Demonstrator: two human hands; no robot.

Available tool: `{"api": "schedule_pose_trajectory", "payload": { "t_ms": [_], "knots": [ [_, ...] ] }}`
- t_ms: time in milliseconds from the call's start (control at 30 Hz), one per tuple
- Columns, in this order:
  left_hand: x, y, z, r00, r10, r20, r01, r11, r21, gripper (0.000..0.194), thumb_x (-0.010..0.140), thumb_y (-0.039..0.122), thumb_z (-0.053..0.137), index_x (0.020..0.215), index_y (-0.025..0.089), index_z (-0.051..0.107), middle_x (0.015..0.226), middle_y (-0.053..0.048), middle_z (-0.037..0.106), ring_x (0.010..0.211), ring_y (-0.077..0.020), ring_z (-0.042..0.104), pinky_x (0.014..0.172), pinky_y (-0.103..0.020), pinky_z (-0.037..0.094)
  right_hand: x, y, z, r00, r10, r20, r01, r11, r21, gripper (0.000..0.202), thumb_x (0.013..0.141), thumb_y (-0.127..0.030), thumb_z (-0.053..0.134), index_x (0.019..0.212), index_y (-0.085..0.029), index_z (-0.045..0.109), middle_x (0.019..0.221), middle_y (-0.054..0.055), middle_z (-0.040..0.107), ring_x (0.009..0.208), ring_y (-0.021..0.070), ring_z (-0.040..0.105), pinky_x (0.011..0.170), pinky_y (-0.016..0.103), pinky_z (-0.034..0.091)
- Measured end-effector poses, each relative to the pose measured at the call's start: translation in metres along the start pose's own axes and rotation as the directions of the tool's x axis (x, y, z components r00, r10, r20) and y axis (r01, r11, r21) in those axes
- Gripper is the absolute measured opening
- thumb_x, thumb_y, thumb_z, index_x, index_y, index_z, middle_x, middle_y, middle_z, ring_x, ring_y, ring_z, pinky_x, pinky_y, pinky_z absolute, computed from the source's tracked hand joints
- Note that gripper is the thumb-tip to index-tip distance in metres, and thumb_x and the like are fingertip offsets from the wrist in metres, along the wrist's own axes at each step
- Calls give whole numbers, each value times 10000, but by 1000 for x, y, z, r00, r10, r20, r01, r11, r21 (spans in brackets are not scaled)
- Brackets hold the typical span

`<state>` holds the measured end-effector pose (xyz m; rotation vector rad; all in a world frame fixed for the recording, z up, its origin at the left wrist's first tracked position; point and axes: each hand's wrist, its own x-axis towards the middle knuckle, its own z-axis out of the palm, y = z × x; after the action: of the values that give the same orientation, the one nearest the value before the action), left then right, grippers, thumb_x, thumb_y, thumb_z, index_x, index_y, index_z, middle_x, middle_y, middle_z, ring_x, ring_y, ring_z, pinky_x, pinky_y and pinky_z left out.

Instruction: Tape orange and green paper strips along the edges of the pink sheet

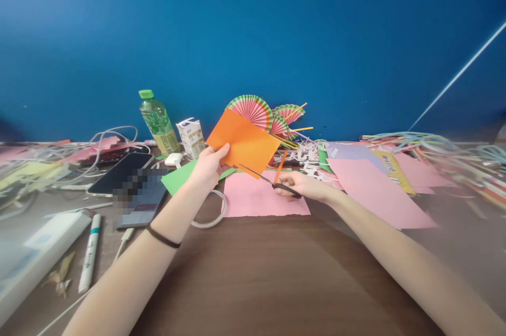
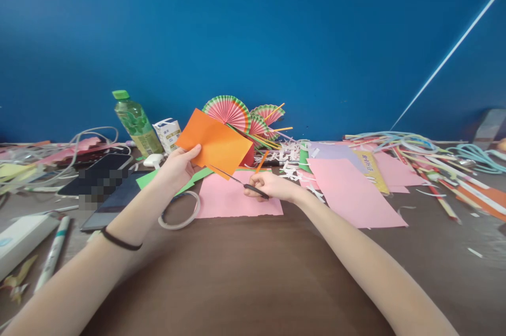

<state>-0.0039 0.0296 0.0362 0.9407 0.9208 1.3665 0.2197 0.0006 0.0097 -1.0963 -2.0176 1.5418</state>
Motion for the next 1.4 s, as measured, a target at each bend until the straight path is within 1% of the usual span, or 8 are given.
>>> {"api": "schedule_pose_trajectory", "payload": {
  "t_ms": [200,333,567,667,867,1167,1267,1400],
  "knots": [
    [-2,-3,3,1000,-12,-13,12,1000,-21,198,733,114,570,926,140,603,920,-74,678,716,-157,648,628,-270,546,0,0,1,1000,0,-7,0,999,-37,344,729,-463,546,654,-167,388,497,-68,391,443,46,331,439,211,229],
    [-1,-3,3,1000,-17,-18,16,999,-36,187,722,117,587,906,142,605,893,-68,683,717,-154,648,652,-268,544,0,-2,1,1000,-2,-1,2,1000,-16,344,733,-459,548,650,-170,381,495,-75,370,440,45,322,438,210,223],
    [-1,-4,3,1000,-13,-23,12,999,-39,177,725,110,570,896,138,604,953,-79,666,714,-158,646,572,-248,539,0,0,1,1000,-13,-6,13,1000,-23,342,738,-460,546,643,-171,388,493,-72,371,435,49,321,434,214,212],
    [-1,-4,3,1000,-12,-25,11,999,-39,183,721,110,572,900,133,603,957,-83,664,710,-155,645,568,-240,536,1,2,0,1000,-20,-14,20,999,-38,346,739,-465,545,641,-170,392,489,-68,381,434,51,328,435,214,216],
    [-1,-4,3,1000,-11,-22,10,999,-44,176,714,121,586,887,146,609,900,-67,676,691,-148,642,559,-231,528,3,7,-2,1000,-28,-15,27,998,-62,354,741,-482,537,646,-169,401,480,-66,394,423,50,332,428,212,221],
    [-1,-5,3,1000,-12,-25,11,999,-52,190,721,108,578,904,147,613,900,-55,675,681,-128,635,580,-223,534,2,6,-1,999,-15,-32,13,997,-71,366,721,-488,552,632,-171,393,475,-64,412,420,50,352,429,210,234],
    [-1,-5,2,1000,-3,-25,2,1000,-23,188,710,120,590,897,137,609,921,-70,674,693,-141,640,571,-225,537,1,5,-1,999,-20,-35,17,997,-74,366,716,-483,560,628,-170,393,471,-61,420,418,49,352,426,211,229],
    [1,-2,-4,1000,22,10,-23,995,93,233,672,125,623,905,122,613,920,-87,676,721,-169,646,577,-245,546,1,3,-1,999,-8,-36,8,1000,-16,359,705,-470,574,624,-168,396,484,-64,410,419,44,345,419,207,230]
  ]
}}
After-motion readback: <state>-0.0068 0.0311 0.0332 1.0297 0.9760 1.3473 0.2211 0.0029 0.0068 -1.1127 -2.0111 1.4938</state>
